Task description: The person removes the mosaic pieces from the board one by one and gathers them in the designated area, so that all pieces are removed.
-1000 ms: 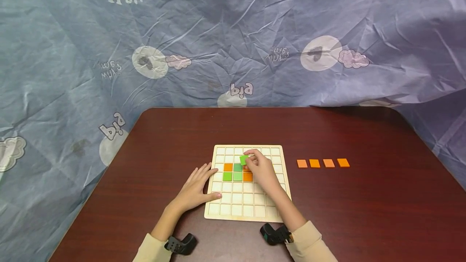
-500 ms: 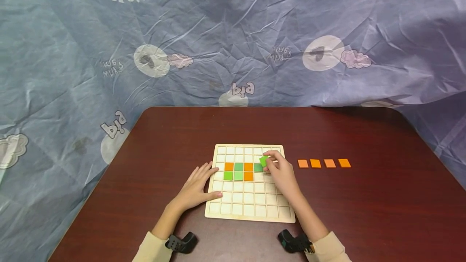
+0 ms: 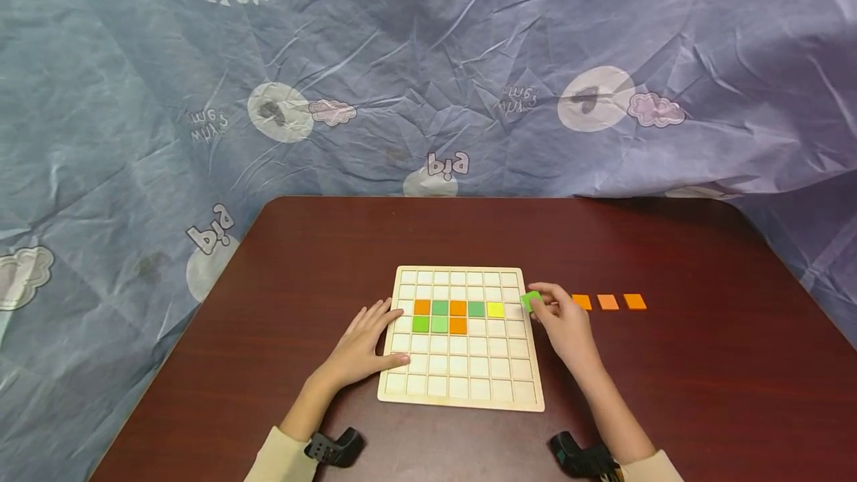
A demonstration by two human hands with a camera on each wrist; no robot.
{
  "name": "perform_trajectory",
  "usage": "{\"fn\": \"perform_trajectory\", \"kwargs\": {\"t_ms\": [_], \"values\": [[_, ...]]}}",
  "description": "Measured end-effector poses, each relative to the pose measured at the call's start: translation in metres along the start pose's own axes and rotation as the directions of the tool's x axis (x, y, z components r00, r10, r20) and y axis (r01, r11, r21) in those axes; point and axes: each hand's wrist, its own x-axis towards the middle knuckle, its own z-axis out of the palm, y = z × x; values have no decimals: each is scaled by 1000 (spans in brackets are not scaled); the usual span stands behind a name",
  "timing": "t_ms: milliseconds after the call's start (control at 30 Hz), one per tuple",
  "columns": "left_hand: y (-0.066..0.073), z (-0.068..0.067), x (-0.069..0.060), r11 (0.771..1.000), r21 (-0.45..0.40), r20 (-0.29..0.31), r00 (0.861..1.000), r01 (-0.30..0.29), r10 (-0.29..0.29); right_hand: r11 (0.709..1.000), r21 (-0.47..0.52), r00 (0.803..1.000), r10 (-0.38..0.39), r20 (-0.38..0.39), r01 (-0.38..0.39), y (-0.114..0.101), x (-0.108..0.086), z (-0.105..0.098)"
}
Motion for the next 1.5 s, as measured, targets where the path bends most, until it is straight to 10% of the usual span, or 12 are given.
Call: {"fn": "perform_trajectory", "kwargs": {"t_ms": [867, 1500], "values": [[0, 0, 0, 1000, 12, 1, 1000, 1, -1, 981, -111, 981, 144, -128, -159, 93, 8, -107], [0, 0, 0, 1000, 6, -9, 1000, -1, 1, 945, -238, 972, 197, -125, -223, 131, 29, -123]]}}
